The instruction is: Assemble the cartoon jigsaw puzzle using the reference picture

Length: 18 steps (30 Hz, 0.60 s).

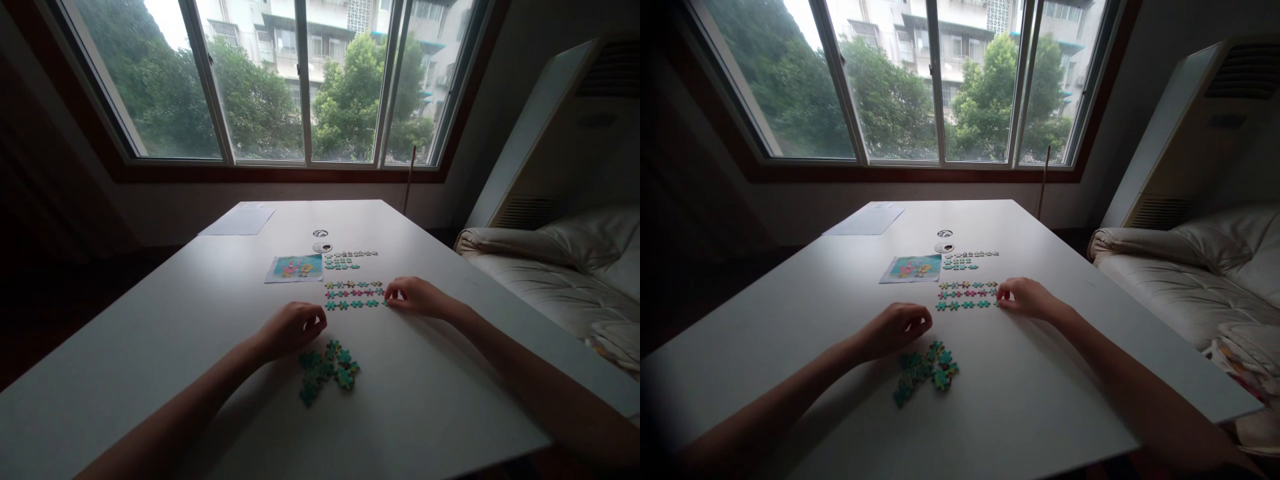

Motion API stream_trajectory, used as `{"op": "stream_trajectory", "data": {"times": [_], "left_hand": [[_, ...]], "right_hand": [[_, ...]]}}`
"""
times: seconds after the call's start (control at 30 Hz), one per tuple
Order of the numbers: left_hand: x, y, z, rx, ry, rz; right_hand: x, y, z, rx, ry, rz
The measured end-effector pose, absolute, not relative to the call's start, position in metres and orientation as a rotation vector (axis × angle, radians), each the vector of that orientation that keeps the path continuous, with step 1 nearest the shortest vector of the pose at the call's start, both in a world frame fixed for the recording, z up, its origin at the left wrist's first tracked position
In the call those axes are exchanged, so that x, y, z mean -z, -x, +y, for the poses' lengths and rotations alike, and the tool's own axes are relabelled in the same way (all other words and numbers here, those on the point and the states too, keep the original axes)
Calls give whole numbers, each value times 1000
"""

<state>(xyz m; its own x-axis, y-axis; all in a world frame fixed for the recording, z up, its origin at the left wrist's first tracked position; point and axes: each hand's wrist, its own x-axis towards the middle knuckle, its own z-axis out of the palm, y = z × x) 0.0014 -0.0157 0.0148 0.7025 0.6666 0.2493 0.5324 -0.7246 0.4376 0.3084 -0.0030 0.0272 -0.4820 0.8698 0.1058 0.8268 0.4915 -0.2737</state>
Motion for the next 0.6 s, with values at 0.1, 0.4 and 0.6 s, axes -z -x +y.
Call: {"op": "stream_trajectory", "data": {"times": [0.1, 0.4, 0.6], "left_hand": [[-15, -1, -16, -547, -2589, 938], [-19, -3, -22, -410, -2602, 778], [-25, -3, -24, -268, -2644, 785]], "right_hand": [[-23, -307, -2, -253, 1432, -2499], [-22, -305, -3, -164, 1331, -2495], [-22, -283, -16, -39, 1154, -2500]]}}
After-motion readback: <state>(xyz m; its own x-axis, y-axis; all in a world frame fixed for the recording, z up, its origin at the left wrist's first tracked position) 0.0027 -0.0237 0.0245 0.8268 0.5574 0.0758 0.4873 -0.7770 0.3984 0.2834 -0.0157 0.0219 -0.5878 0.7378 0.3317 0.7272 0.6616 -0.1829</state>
